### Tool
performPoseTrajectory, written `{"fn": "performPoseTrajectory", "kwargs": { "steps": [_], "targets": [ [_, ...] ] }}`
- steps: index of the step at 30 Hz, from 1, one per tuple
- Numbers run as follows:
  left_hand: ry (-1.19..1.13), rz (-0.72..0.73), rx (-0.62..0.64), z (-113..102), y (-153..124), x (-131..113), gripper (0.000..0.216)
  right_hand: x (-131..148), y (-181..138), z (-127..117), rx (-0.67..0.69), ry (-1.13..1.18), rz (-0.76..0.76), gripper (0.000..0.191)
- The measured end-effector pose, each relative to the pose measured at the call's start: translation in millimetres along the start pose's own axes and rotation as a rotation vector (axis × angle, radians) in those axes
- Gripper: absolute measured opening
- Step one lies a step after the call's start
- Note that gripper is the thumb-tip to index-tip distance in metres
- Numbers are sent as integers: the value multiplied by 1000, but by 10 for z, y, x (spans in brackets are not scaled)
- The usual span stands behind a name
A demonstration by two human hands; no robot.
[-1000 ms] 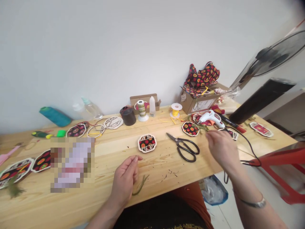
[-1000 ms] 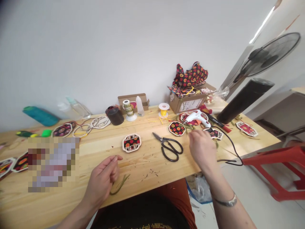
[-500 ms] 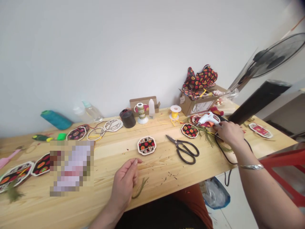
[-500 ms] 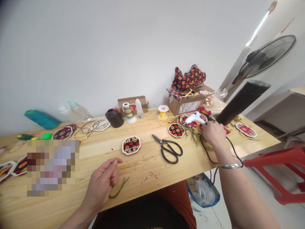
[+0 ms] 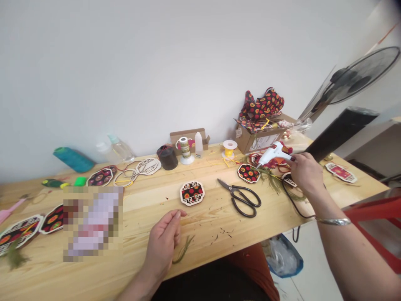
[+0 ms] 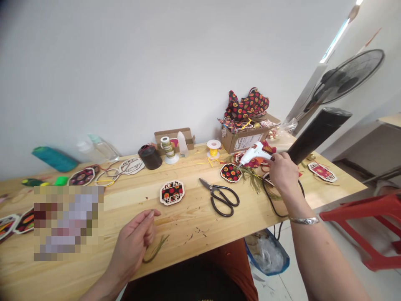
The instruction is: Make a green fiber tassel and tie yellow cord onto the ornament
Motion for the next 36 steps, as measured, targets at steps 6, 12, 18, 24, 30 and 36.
{"fn": "performPoseTrajectory", "kwargs": {
  "steps": [6,12,18,24,30,36],
  "targets": [
    [10,-4,5,-33,28,41,28,242,-132,-253,-384,12,-197,27],
    [12,2,3,-55,39,65,30,664,-308,-384,-593,109,-456,21],
    [19,12,1,-67,43,66,31,980,-393,-376,-591,158,-545,18],
    [10,10,6,-50,40,59,31,1202,-397,-354,-518,213,-564,19],
    [-9,-8,8,-55,44,70,30,1380,-366,-310,-428,177,-516,18],
    [10,-13,-4,-74,35,77,31,1516,-352,-309,-324,120,-479,19]
  ]
}}
Point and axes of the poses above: each hand's wrist, its own y-axis towards the middle knuckle, its own z-axis out of the palm, x = y × z, the point moved 4 cm from there along y, towards the middle knuckle, and after that the axes turned 4 degrees about -y, right-handed, at the moved point
